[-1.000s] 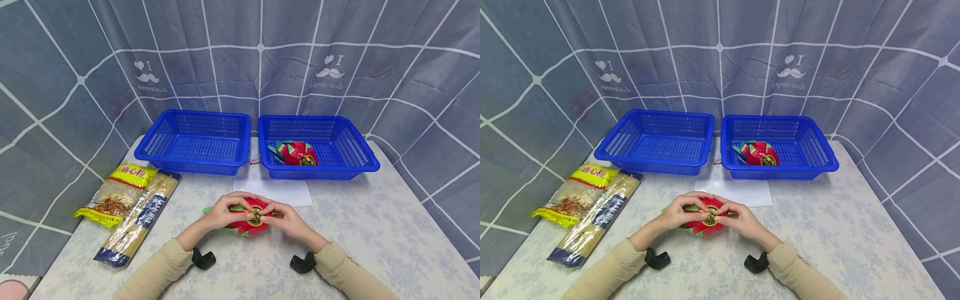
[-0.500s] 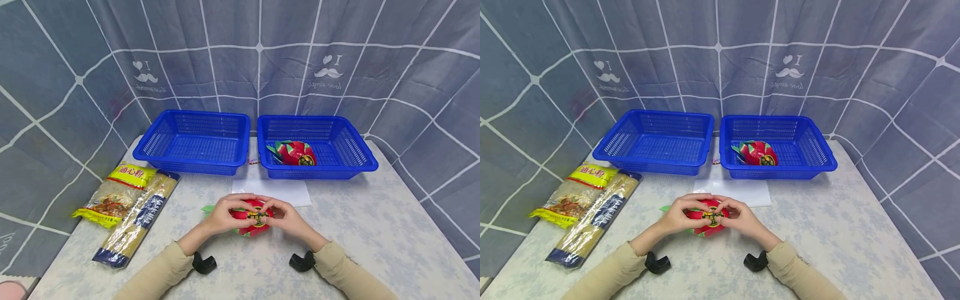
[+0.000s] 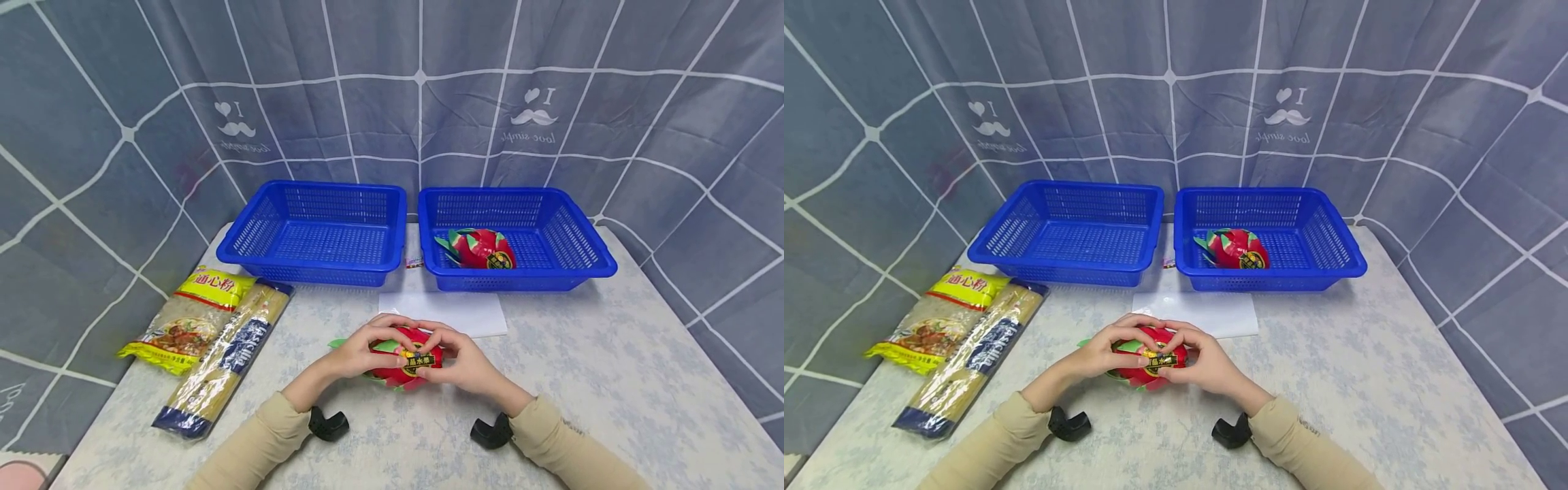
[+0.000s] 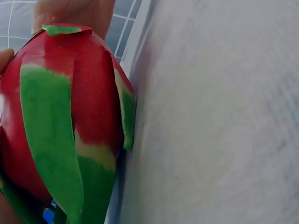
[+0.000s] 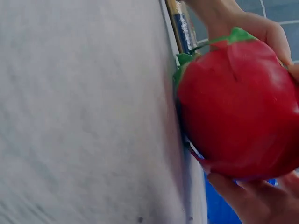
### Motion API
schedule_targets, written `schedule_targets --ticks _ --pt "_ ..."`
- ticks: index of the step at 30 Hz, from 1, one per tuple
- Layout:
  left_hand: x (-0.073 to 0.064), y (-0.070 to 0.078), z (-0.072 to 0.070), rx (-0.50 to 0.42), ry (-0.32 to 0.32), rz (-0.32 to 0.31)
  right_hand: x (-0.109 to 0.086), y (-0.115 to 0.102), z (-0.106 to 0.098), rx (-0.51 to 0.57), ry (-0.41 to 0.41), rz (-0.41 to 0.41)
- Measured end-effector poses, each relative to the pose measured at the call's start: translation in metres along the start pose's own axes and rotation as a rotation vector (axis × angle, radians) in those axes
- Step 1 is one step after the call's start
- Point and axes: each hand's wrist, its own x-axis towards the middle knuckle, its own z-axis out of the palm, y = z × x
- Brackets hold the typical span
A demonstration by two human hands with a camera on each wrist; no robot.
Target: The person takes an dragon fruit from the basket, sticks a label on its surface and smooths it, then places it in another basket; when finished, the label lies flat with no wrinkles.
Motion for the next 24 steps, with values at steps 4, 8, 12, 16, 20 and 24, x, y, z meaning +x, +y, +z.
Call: schedule_targets --ticks 4,8,12,16,20,24 --pt "0.001 0.011 0.003 0.033 0.059 0.045 -0.001 -0.002 0.007 -0.066 0.05 -0.023" --pt "0.001 0.012 0.01 0.092 0.17 0.094 -0.002 -0.004 0.014 -0.097 0.108 -0.042" --pt "0.002 0.011 0.015 0.102 0.241 0.101 -0.003 -0.004 0.02 -0.138 0.157 -0.047" --pt "0.002 0.011 0.012 0.062 0.205 0.078 -0.003 -0.005 0.019 -0.148 0.141 -0.063" --pt "0.002 0.012 0.006 -0.018 0.115 0.047 -0.002 -0.006 0.01 -0.098 0.027 -0.071" --pt "0.002 0.012 0.001 -0.047 0.051 0.044 -0.001 -0.007 -0.001 -0.058 -0.111 -0.058"
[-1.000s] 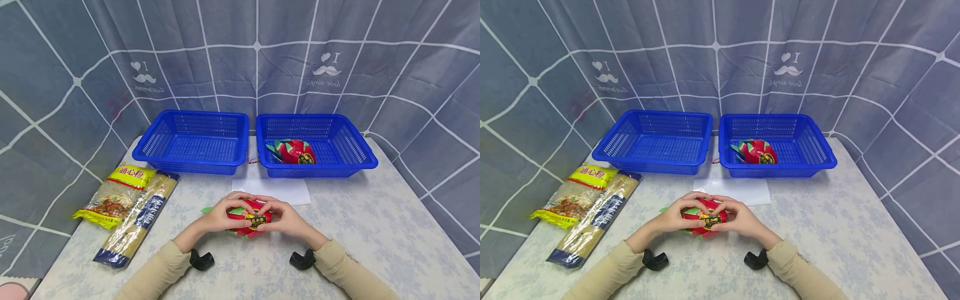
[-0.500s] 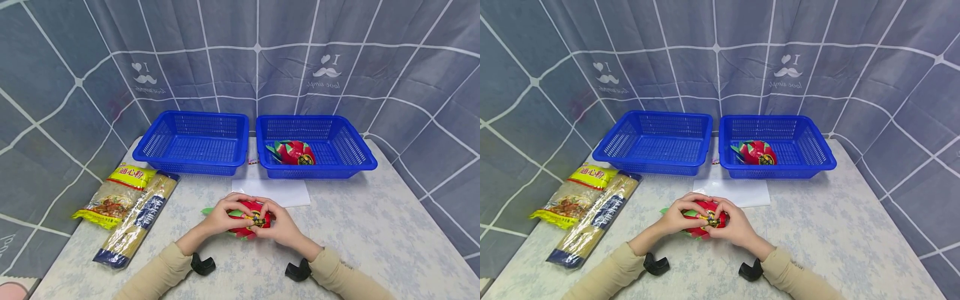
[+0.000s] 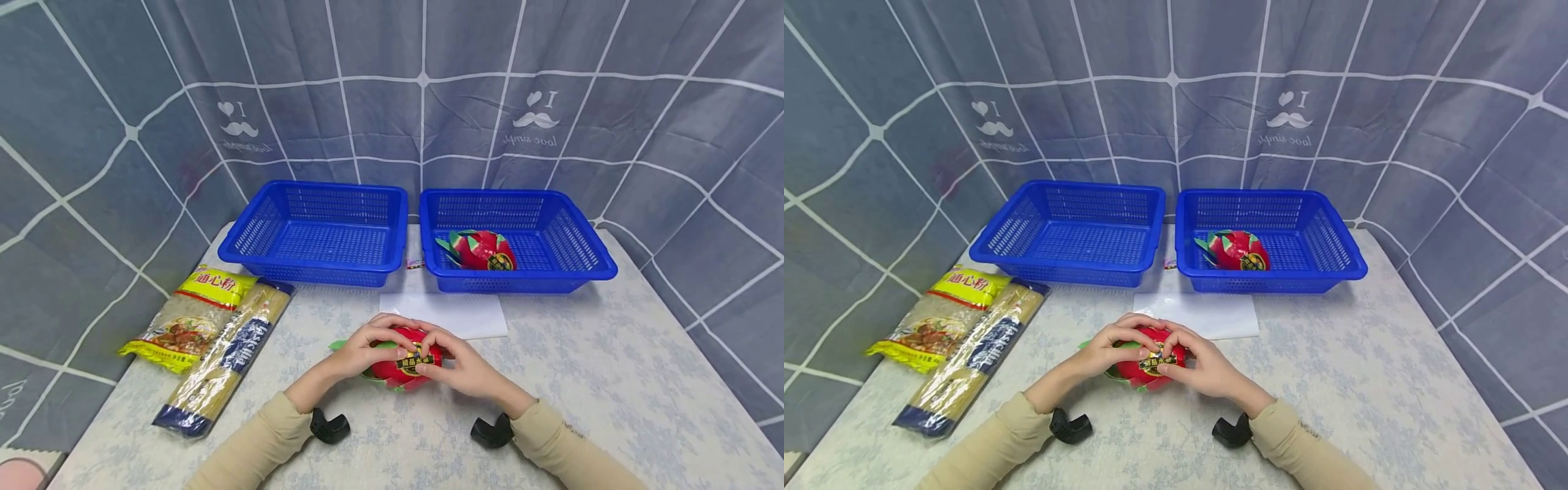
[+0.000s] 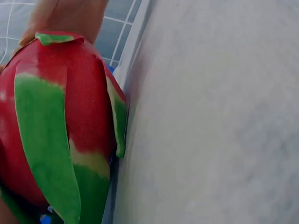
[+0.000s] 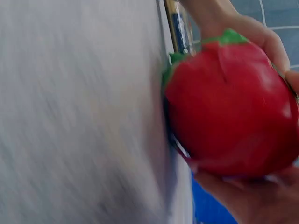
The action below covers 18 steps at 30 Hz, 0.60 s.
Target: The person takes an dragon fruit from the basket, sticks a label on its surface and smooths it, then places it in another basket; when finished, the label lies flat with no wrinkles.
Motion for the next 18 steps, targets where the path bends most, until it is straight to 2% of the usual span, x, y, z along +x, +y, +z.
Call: schedule_targets --ticks 2,5,8,12,18 --pt "0.0 -0.002 -0.001 -0.001 -0.019 0.007 -0.001 0.0 -0.004 0.013 -0.044 0.011" --pt "-0.002 -0.009 -0.003 0.011 -0.034 0.034 -0.001 -0.001 -0.006 0.013 -0.06 0.022" --pt "-0.004 -0.022 -0.004 0.006 -0.04 0.054 -0.002 0.0 -0.005 -0.004 -0.04 -0.003" --pt "-0.007 -0.038 -0.007 -0.066 -0.035 0.043 -0.001 0.0 -0.002 0.009 -0.005 -0.046" --pt "-0.008 -0.044 -0.008 -0.11 -0.032 0.033 0.0 0.001 0.0 0.048 0.041 -0.023"
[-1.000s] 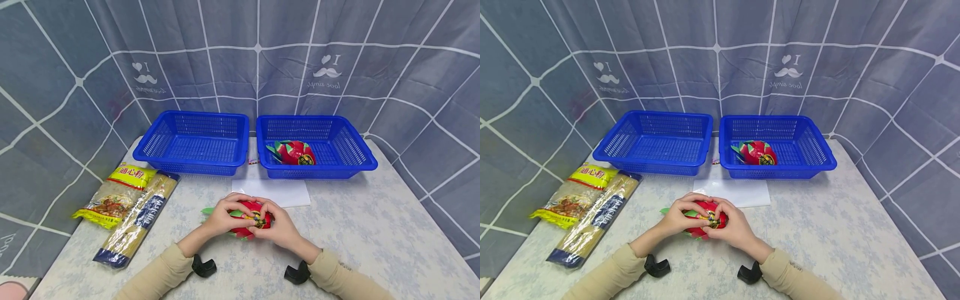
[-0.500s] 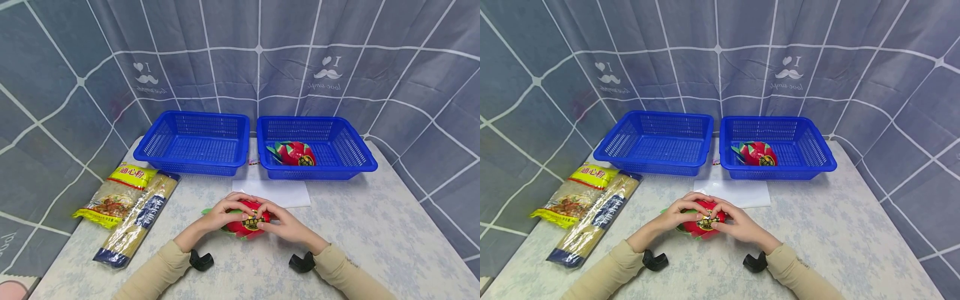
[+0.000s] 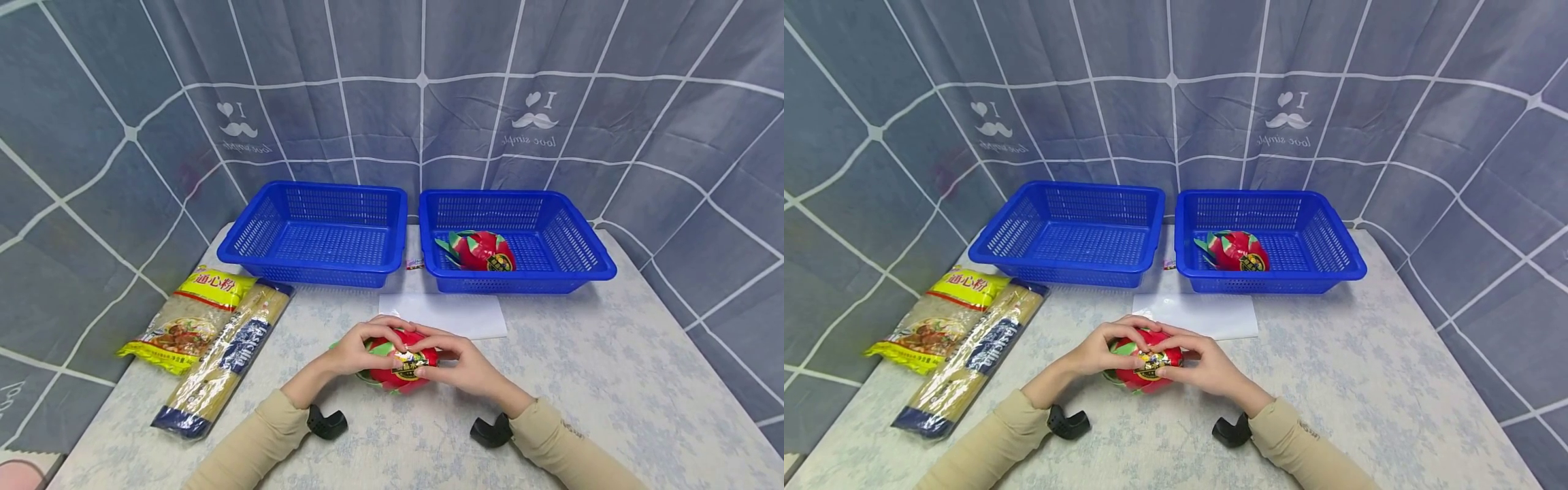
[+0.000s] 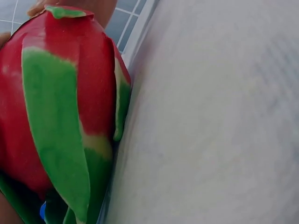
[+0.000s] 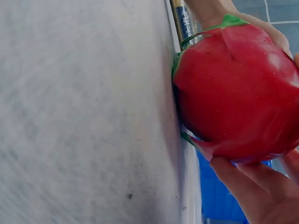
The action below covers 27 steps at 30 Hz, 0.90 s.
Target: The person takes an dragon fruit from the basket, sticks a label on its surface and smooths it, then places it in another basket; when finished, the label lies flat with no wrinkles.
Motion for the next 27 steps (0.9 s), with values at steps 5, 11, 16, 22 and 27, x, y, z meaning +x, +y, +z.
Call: schedule_targets --ticks 5,11,16,22,27 --pt "0.001 0.003 0.001 -0.002 -0.008 -0.011 -0.001 0.0 0.005 -0.088 0.034 0.003" --pt "0.001 0.004 -0.001 0.027 -0.062 -0.001 0.001 -0.026 0.012 -0.219 0.064 -0.015" --pt "0.001 0.004 -0.007 -0.021 -0.16 -0.019 0.001 -0.009 0.005 -0.214 -0.013 -0.005" --pt "0.001 0.006 -0.013 -0.035 -0.235 -0.067 0.0 -0.002 -0.007 -0.084 -0.149 -0.015" --pt "0.001 0.007 -0.013 -0.065 -0.217 -0.086 0.0 0.0 -0.009 0.003 -0.155 -0.019"
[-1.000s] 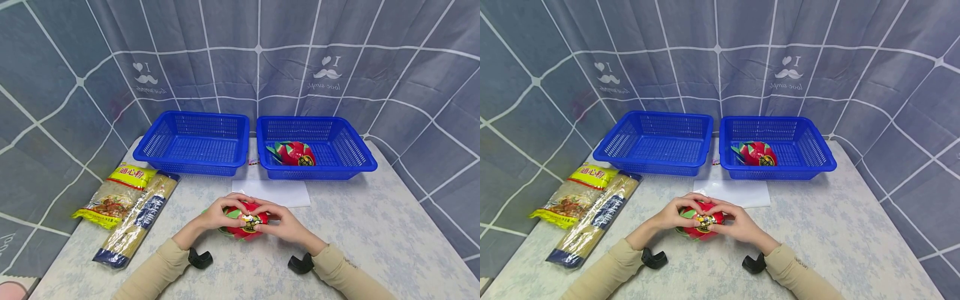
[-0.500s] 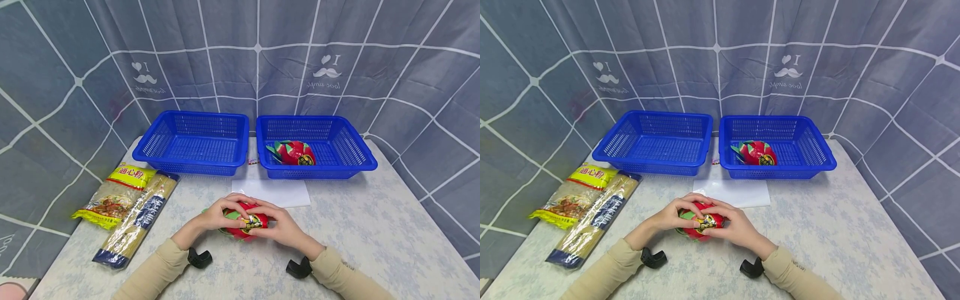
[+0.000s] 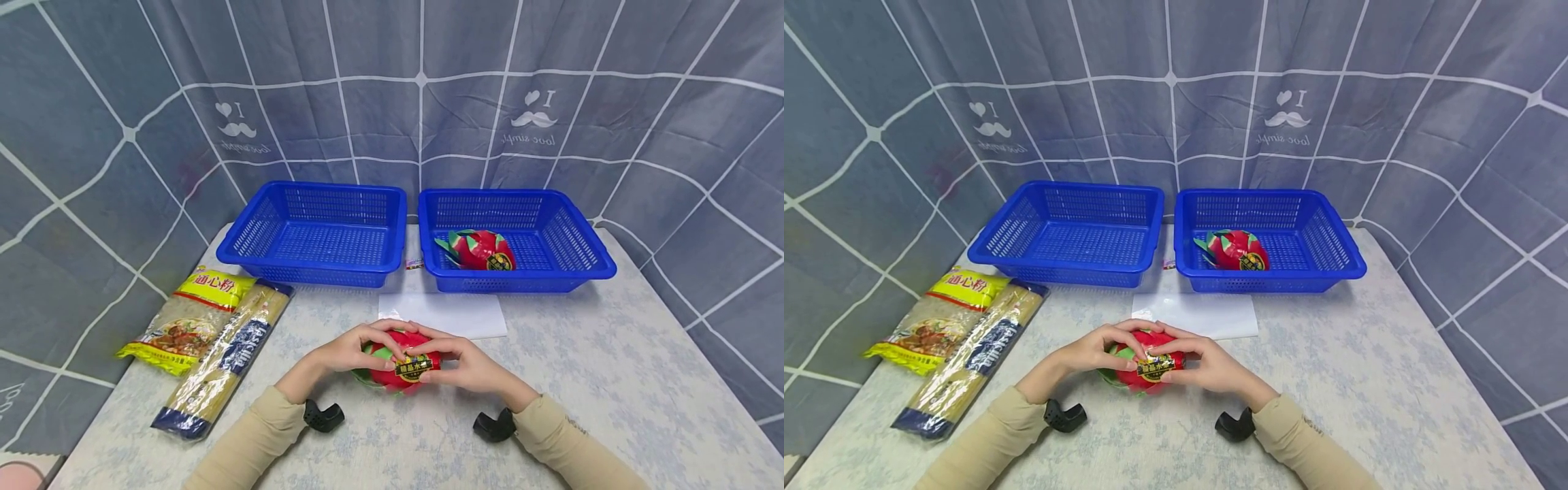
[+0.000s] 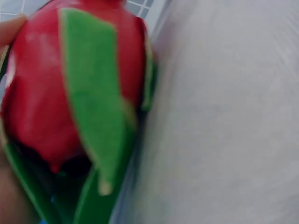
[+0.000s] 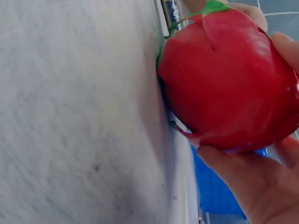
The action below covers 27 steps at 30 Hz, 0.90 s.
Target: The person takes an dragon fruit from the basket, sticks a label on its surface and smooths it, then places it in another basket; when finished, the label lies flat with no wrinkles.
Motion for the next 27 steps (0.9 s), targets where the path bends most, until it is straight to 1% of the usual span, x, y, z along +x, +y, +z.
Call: schedule_targets --ticks 2,3,5,9,11,13,16,19,22,24,27 --pt "0.0 0.0 0.002 -0.006 0.024 0.012 0.001 0.001 0.003 0.001 0.025 0.001" --pt "0.001 0.0 0.003 -0.005 0.037 0.015 0.001 0.001 0.004 -0.016 0.046 0.004" --pt "0.002 0.0 0.006 0.017 0.065 0.031 0.001 0.001 0.009 -0.068 0.089 0.008" --pt "0.005 0.003 0.013 0.064 0.122 0.023 0.002 0.0 0.016 -0.183 0.171 0.042" --pt "0.006 0.007 0.015 0.07 0.134 0.018 0.002 -0.002 0.018 -0.212 0.187 0.05" --pt "0.006 0.013 0.016 0.061 0.131 0.011 0.002 -0.003 0.018 -0.248 0.192 0.039" --pt "0.007 0.021 0.016 0.065 0.113 0.009 0.002 -0.005 0.015 -0.276 0.16 0.015" --pt "0.008 0.021 0.014 0.061 0.093 -0.005 0.001 -0.003 0.01 -0.241 0.111 0.008" --pt "0.008 0.014 0.013 0.043 0.085 -0.036 -0.001 -0.001 0.005 -0.147 0.073 0.018" --pt "0.008 0.009 0.012 0.04 0.088 -0.055 -0.001 0.001 0.002 -0.086 0.07 0.022" --pt "0.007 0.005 0.012 0.056 0.097 -0.048 -0.002 0.004 -0.001 -0.007 0.089 0.022"
